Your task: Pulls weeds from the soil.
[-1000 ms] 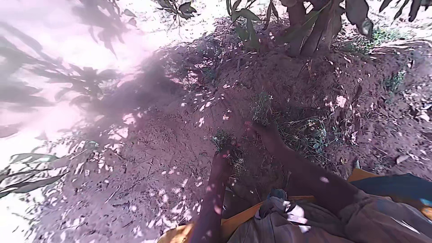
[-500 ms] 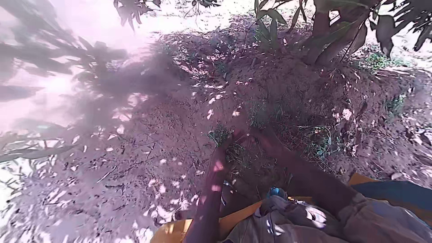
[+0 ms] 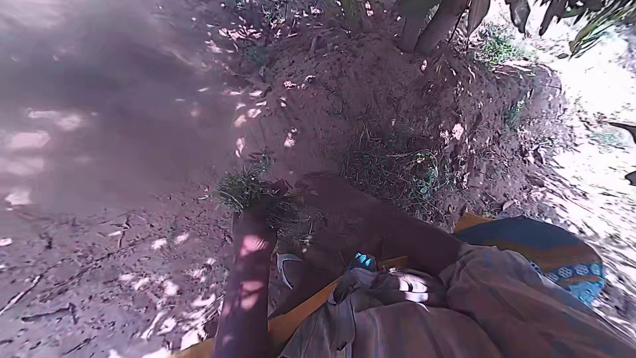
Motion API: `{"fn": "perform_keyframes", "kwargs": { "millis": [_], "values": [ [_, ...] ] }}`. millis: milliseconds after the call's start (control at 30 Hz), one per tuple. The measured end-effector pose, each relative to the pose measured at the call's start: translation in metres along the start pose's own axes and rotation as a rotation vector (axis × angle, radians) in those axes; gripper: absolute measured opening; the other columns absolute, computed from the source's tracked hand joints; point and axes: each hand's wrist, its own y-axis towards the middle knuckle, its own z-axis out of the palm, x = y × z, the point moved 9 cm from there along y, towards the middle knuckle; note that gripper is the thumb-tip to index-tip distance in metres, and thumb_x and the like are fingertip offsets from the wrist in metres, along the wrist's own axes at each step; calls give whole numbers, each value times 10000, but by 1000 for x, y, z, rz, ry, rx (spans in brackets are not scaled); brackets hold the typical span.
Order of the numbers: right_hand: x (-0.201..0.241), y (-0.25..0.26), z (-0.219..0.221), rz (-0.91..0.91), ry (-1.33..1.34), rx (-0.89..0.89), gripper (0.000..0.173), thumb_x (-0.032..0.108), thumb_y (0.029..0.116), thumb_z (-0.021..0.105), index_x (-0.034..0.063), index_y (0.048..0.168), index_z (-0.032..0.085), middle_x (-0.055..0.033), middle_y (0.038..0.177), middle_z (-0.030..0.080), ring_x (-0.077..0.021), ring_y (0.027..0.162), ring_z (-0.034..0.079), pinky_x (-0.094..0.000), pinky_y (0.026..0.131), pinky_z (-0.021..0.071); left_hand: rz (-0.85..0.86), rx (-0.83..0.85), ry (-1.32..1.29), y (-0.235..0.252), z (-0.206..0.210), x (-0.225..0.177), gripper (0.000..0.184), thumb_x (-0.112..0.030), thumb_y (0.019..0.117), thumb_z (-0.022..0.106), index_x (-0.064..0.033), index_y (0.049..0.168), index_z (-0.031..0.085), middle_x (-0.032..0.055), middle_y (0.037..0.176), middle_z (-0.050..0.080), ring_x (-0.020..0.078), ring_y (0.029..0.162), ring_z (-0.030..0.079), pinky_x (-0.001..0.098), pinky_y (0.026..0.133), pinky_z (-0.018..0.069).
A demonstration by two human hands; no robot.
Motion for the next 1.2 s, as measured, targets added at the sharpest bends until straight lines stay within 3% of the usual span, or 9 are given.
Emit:
{"fn": "perform_keyframes", "kwargs": {
  "millis": [200,267,367,433,600,767,900,1033,1200],
  "values": [
    [-111,-12,-82,414,-46,-193,345,182,1078,474,-16,1329,601,-241,1282,631,-371,1195,610,-566,1018,462,91,-109,-241,4,-13,-26,243,-160,1105,292,-162,1219,507,-9,1068,711,107,990,701,278,836,585],
    [-135,-24,-70,519,-245,-58,332,198,1059,523,-9,1289,643,-258,1333,611,-428,1276,560,-636,1025,435,76,-137,-247,3,-6,-29,236,-166,1104,292,-166,1200,507,-16,1037,706,93,949,699,264,808,581],
    [-163,-42,-31,640,-423,151,446,173,1021,588,1,1431,554,-234,1597,366,-490,1482,274,-708,1151,231,73,-130,-239,3,4,-32,235,-165,1104,287,-175,1174,511,-34,988,704,79,904,702,255,797,581],
    [-181,-49,-19,649,-415,120,440,179,1054,517,-21,1446,527,-240,1573,405,-464,1471,331,-674,1146,285,81,-158,-222,2,10,-32,246,-160,1102,292,-176,1129,536,-36,939,728,79,875,717,253,775,590],
    [-146,-38,-92,489,-80,-243,336,177,1084,463,-42,1240,665,-266,1225,656,-406,1170,617,-590,999,450,94,-147,-181,4,23,-26,236,-146,1092,312,-157,1112,546,-17,927,736,89,865,722,267,775,592],
    [-110,-39,-113,197,520,-328,260,147,1069,510,-30,1138,688,-90,1055,703,-92,930,651,-294,852,543,73,-120,-160,5,34,-18,224,-158,1101,311,-157,1129,533,-17,962,720,93,887,714,275,794,591],
    [-145,-40,-91,407,227,-238,331,192,1077,509,-74,1210,654,-252,1186,658,-336,1099,629,-527,977,466,46,-138,-152,2,36,-15,230,-160,1100,321,-152,1143,547,-14,950,725,97,876,716,279,782,592],
    [-124,-41,-109,270,586,-398,291,154,1086,476,-46,1212,645,-132,1142,683,-133,956,661,-304,846,549,34,-131,-159,1,38,-14,222,-159,1096,333,-148,1153,547,-4,953,714,98,874,711,276,776,594],
    [-75,-49,-144,-138,1025,-447,401,199,1100,317,18,1077,674,-55,1043,729,-140,896,715,-316,785,609,36,-120,-165,-1,38,-17,215,-157,1096,342,-144,1154,548,-8,954,713,94,863,710,268,777,592]
  ]
}}
